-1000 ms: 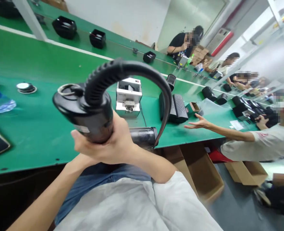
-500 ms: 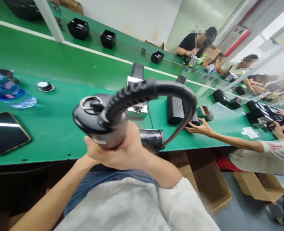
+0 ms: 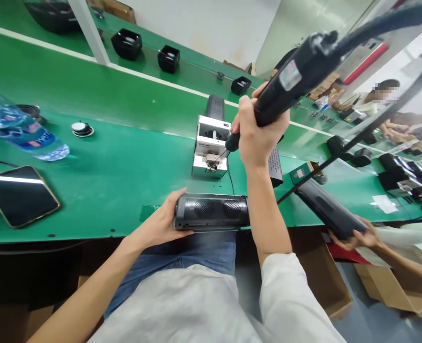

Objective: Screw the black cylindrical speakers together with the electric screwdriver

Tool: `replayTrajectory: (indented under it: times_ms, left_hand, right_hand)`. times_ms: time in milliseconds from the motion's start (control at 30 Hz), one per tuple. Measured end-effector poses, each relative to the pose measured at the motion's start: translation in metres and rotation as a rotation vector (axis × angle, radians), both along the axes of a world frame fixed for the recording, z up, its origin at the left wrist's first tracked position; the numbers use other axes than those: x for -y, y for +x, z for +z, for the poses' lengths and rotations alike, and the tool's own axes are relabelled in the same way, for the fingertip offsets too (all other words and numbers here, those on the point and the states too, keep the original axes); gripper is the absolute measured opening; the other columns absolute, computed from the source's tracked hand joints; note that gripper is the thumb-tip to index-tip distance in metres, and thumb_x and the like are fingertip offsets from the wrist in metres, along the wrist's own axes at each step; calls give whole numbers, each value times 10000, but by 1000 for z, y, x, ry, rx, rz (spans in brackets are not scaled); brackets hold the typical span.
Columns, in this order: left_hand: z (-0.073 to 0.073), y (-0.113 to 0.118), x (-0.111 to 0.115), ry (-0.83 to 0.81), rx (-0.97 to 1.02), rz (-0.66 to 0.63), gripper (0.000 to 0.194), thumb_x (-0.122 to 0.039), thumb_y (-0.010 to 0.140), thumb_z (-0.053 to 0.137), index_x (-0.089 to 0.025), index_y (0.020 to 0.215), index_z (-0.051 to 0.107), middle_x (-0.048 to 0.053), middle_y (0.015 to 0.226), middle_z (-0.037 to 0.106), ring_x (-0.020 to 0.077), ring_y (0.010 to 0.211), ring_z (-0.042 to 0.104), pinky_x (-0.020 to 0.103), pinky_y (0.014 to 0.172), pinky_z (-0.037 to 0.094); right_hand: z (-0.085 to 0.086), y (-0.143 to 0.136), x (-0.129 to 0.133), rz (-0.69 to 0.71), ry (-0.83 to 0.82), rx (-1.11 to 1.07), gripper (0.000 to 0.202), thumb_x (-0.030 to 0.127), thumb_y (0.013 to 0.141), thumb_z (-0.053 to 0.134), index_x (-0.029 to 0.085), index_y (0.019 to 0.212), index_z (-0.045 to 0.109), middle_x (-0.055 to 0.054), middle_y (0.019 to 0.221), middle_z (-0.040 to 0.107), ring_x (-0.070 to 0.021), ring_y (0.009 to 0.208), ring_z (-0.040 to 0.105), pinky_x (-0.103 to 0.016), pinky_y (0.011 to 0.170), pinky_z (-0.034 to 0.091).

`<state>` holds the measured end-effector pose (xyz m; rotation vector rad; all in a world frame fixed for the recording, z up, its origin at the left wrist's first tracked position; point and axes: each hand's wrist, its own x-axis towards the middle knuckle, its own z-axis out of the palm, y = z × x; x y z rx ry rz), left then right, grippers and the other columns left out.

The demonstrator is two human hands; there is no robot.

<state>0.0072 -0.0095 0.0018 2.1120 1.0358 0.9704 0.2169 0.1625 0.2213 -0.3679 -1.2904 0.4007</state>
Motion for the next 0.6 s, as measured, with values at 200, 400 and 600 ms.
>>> replayTrajectory:
  times_ms: [200,400,600]
  left_hand:
    - [-1,0,0,-20,13,5,1360,-277,852,995,-374,1832,57,223,1750,431,464,1634,530,667,1321,516]
    - [-1,0,-1,-21,6,2,1350,-292,866,984,-375,1829,42,224,1762,417,464,1656,503,669,1342,485]
    - [-2,1,-1,-6,33,3,1328,-301,856,992,-334,1835,96,225,1753,441,456,1632,526,648,1346,484]
  right_hand:
    - [-20,-14,-15,-129,-72,87,485,774,998,771,336,1064,573,100,651,463,-125,407,392,-336,463,336]
    - [-19,-7,-16,-93,-265,99,683,910,727,887,387,989,535,117,609,458,-131,457,328,-375,466,310]
    - [0,13,37,85,-109,-4,332,450,836,989,349,974,705,102,603,381,-113,407,342,-349,396,267]
